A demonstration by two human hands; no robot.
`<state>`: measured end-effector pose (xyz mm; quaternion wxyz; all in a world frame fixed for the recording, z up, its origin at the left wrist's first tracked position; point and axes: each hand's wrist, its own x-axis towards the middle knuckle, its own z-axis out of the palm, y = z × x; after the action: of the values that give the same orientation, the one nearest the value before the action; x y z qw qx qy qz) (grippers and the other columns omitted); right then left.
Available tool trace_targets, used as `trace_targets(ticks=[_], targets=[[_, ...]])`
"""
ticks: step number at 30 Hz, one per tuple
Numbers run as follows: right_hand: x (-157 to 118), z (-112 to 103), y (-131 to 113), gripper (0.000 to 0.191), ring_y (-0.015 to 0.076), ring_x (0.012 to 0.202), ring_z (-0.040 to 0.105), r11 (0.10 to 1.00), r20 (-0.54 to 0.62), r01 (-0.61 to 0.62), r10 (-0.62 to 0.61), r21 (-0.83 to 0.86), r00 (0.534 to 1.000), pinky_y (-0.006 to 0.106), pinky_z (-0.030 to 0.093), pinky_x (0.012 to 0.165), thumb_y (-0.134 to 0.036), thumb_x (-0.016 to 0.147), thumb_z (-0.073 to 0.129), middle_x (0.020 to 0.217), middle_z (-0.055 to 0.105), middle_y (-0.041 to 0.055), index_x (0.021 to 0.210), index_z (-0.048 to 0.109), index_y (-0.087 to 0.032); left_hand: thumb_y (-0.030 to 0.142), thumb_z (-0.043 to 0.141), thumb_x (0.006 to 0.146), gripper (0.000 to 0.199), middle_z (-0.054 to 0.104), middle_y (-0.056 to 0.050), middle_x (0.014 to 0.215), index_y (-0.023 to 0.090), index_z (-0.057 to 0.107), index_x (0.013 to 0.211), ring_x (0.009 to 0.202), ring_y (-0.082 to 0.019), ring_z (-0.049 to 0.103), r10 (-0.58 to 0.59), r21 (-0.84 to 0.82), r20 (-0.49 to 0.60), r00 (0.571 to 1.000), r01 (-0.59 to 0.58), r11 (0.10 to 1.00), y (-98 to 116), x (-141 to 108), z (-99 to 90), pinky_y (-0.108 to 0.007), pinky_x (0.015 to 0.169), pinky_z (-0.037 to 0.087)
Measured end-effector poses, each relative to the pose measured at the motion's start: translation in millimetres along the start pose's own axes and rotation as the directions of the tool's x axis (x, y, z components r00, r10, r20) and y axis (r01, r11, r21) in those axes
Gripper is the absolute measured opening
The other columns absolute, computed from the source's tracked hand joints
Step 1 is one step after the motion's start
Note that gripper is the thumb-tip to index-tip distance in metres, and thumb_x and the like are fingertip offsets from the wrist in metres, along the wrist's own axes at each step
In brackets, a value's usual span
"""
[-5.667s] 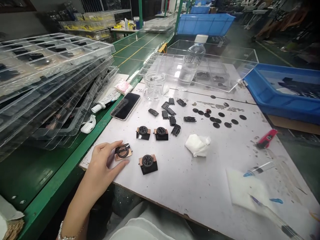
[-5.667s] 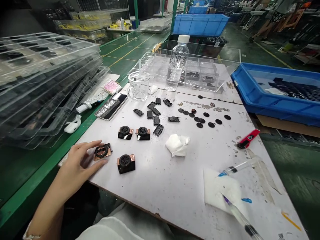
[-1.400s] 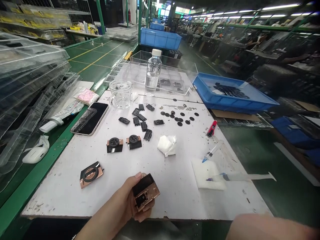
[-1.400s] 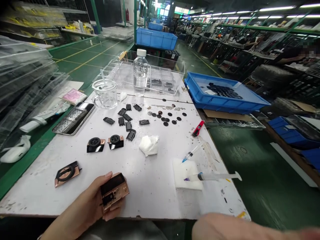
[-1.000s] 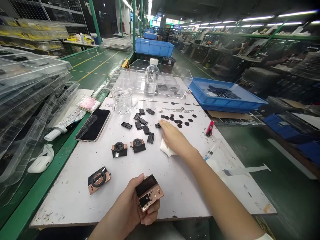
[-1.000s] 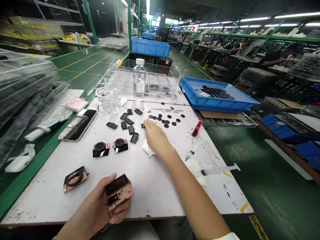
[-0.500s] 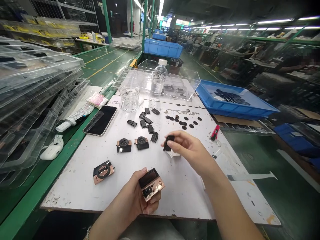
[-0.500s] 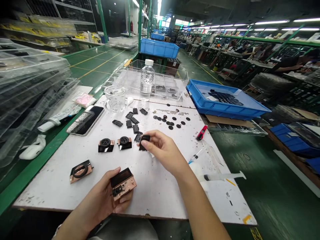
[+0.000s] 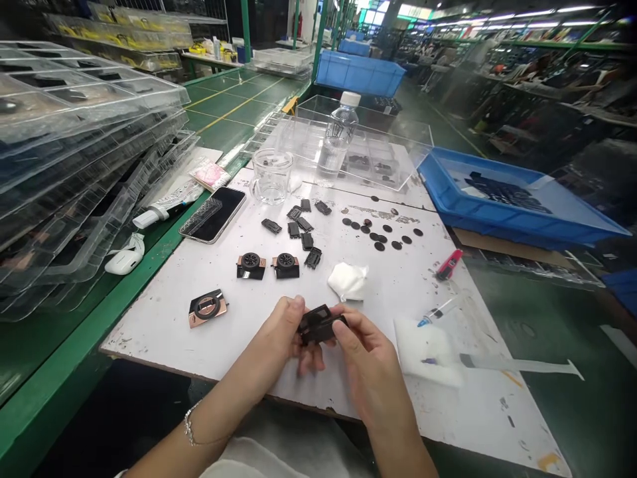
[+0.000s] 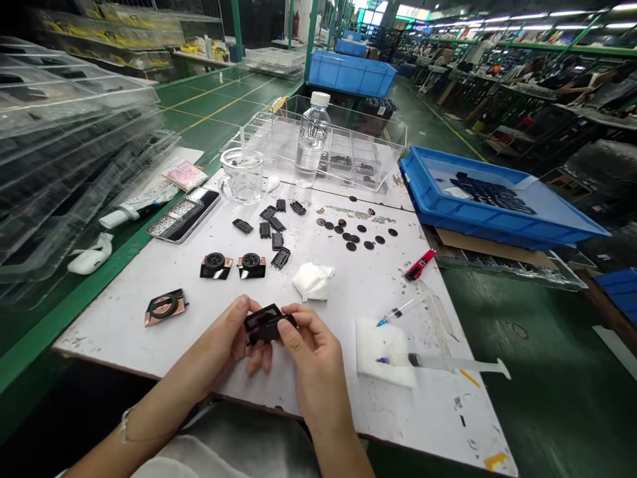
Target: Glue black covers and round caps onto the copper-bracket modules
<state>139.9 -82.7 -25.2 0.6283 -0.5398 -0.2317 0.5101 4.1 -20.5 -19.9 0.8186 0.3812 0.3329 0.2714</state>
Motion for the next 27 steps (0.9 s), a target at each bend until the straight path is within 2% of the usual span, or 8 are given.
trace_targets(ticks=[3, 7, 9, 13, 15, 19, 24, 27], targets=[[3.0, -3.9, 3.8, 0.021, 0.018, 0.095, 0.057, 0.998, -0.096, 0.059, -0.058, 0.007, 0.994, 0.027, 0.049, 0.082, -0.039, 0.075, 0.08, 0.1, 0.06, 0.0021, 0.086, 0.072, -0.023, 0.043, 0.061, 0.09, 0.029, 0.073, -0.006, 0.093, 0.019, 0.049, 0.1, 0.088, -0.02, 0.071, -0.06, -0.102, 0.06, 0.996, 0.066, 0.993, 3.4, -3.3, 2.4, -0.033, 0.078, 0.056], [3.9, -6.0, 4.6, 0.019, 0.0176, 0.099, 0.057, 0.996, -0.1, 0.091, -0.091, -0.006, 0.991, 0.026, 0.048, 0.087, -0.038, 0.076, 0.08, 0.102, 0.06, 0.0013, 0.085, 0.072, -0.023, 0.023, 0.07, 0.086, 0.026, 0.073, -0.007, 0.103, 0.018, 0.054, 0.106, 0.111, -0.02, 0.065, -0.083, -0.134, 0.087, 0.993, 0.094, 0.987, 3.9, -6.5, 1.9, -0.037, 0.098, 0.051], [3.4, -6.2, 5.1, 0.017, 0.017, 0.1, 0.057, 0.994, -0.086, 0.103, -0.105, -0.02, 0.991, 0.025, 0.048, 0.087, -0.037, 0.077, 0.079, 0.102, 0.06, 0.0009, 0.086, 0.073, -0.024, 0.02, 0.072, 0.084, 0.026, 0.074, -0.006, 0.1, 0.018, 0.057, 0.105, 0.109, -0.018, 0.066, -0.073, -0.136, 0.109, 0.991, 0.088, 0.987, 2.8, -6.5, -0.1, -0.035, 0.099, 0.05], [3.0, -7.4, 7.8, 0.014, 0.0147, 0.096, 0.058, 0.992, -0.051, 0.118, -0.121, -0.051, 0.991, 0.021, 0.05, 0.082, -0.036, 0.08, 0.077, 0.102, 0.06, -0.0001, 0.088, 0.073, -0.026, 0.019, 0.076, 0.08, 0.038, 0.067, 0.005, 0.071, 0.02, 0.058, 0.113, 0.077, -0.01, 0.068, -0.082, -0.096, 0.113, 0.99, 0.093, 0.991, -0.1, -6.7, -7.9, -0.033, 0.093, 0.053], [2.8, -7.8, 8.8, 0.013, 0.0142, 0.094, 0.059, 0.991, -0.033, 0.119, -0.121, -0.06, 0.992, 0.02, 0.05, 0.079, -0.036, 0.08, 0.077, 0.102, 0.059, -0.0002, 0.087, 0.073, -0.026, 0.022, 0.076, 0.08, 0.046, 0.062, 0.007, 0.066, 0.022, 0.056, 0.121, 0.071, -0.008, 0.066, -0.083, -0.049, 0.111, 0.99, 0.089, 0.995, -1.1, -7.8, -12.3, -0.033, 0.091, 0.053], [2.1, -7.2, 8.6, 0.01, 0.0136, 0.096, 0.058, 0.986, 0.012, 0.134, -0.133, -0.096, 0.991, 0.019, 0.049, 0.082, -0.034, 0.083, 0.075, 0.1, 0.059, -0.0006, 0.086, 0.072, -0.025, 0.024, 0.074, 0.082, 0.051, 0.063, 0.005, 0.072, 0.024, 0.052, 0.129, 0.078, -0.01, 0.067, -0.077, 0.009, 0.121, 0.99, 0.077, 0.997, -3.1, -11.0, -18.7, -0.035, 0.094, 0.051], [3.1, -6.6, 7.3, 0.009, 0.0136, 0.096, 0.058, 0.988, 0.028, 0.12, -0.118, -0.098, 0.993, 0.02, 0.048, 0.083, -0.034, 0.084, 0.074, 0.099, 0.061, -0.0008, 0.087, 0.072, -0.025, 0.02, 0.069, 0.087, 0.041, 0.067, 0.001, 0.087, 0.028, 0.058, 0.126, 0.094, -0.012, 0.066, -0.031, -0.069, 0.177, 0.984, 0.044, 0.997, -6.8, -15.0, -22.1, -0.038, 0.102, 0.048], [2.6, -5.8, 8.0, 0.011, 0.014, 0.098, 0.058, 0.988, 0.011, 0.112, -0.111, -0.105, 0.994, 0.02, 0.048, 0.084, -0.035, 0.083, 0.075, 0.101, 0.061, -0.0007, 0.089, 0.073, -0.026, 0.016, 0.064, 0.09, 0.038, 0.066, 0.003, 0.086, 0.031, 0.061, 0.125, 0.089, -0.008, 0.065, 0.018, -0.119, 0.215, 0.976, 0.007, 0.993, -7.1, -17.3, -22.2, -0.035, 0.103, 0.047]])
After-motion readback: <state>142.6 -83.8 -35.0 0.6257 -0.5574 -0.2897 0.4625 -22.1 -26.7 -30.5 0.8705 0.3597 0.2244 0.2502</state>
